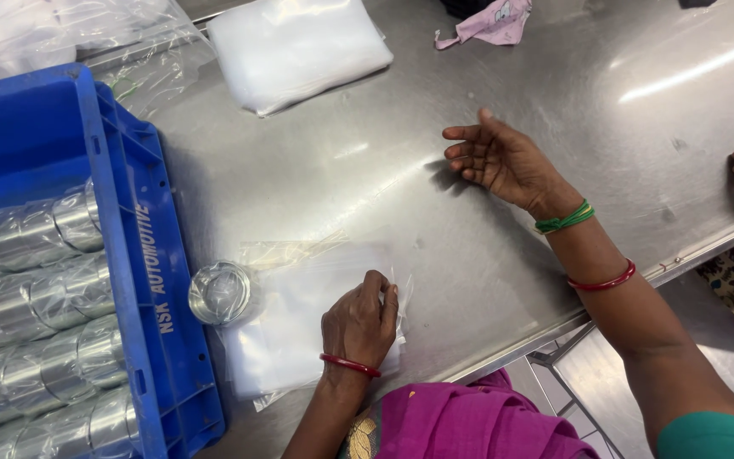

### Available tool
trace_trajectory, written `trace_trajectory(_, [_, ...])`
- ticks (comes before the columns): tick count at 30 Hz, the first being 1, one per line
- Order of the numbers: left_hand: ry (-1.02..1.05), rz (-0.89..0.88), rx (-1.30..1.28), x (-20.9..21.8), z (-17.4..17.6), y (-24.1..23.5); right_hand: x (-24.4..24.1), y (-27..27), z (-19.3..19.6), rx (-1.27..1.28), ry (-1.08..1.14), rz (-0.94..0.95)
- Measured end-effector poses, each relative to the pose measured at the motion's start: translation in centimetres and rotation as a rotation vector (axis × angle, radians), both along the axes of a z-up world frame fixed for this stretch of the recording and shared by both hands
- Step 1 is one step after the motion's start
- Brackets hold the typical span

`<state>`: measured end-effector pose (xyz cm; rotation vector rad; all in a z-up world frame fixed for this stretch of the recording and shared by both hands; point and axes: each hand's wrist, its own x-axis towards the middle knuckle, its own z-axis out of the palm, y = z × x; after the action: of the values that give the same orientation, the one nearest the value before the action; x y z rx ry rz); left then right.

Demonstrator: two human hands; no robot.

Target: The person places cylindrical metal components into plastic bags and then stacks them into a blue plastic crate on a metal table, eventually using a black cloth to wipe down the table surface.

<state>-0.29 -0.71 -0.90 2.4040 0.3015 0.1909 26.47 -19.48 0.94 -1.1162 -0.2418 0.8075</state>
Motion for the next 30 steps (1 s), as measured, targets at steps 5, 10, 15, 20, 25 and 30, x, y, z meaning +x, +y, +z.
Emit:
trace_trajectory(5, [-0.055,0.000,0.035,0.0,-0.1,-0.1,0.3,-0.2,-0.7,-0.166,0.014,-0.098])
trace_trajectory(10, [-0.078,0.017,0.051,0.0,0.1,0.0,-0.1,0.2,-0.4,-0.182,0.018,-0.082])
trace_trajectory(15, [-0.082,0.008,0.032,0.6,0.3,-0.2,-0.3,0.1,-0.2,-0.194,0.008,-0.071])
trace_trajectory(20, [0.165,-0.147,0.048,2.2,1.4,0.0,-0.5,0.2,0.5,-0.197,-0.008,-0.097])
trace_trajectory(25, [0.262,-0.221,0.125,3.7,0.7,0.1,2.2,-2.9,0.2,-0.098,-0.042,-0.360])
trace_trajectory(30, [-0.039,-0.224,0.187,3.1,-0.5,0.0,4.8,-5.7,-1.0,-0.023,-0.048,-0.694])
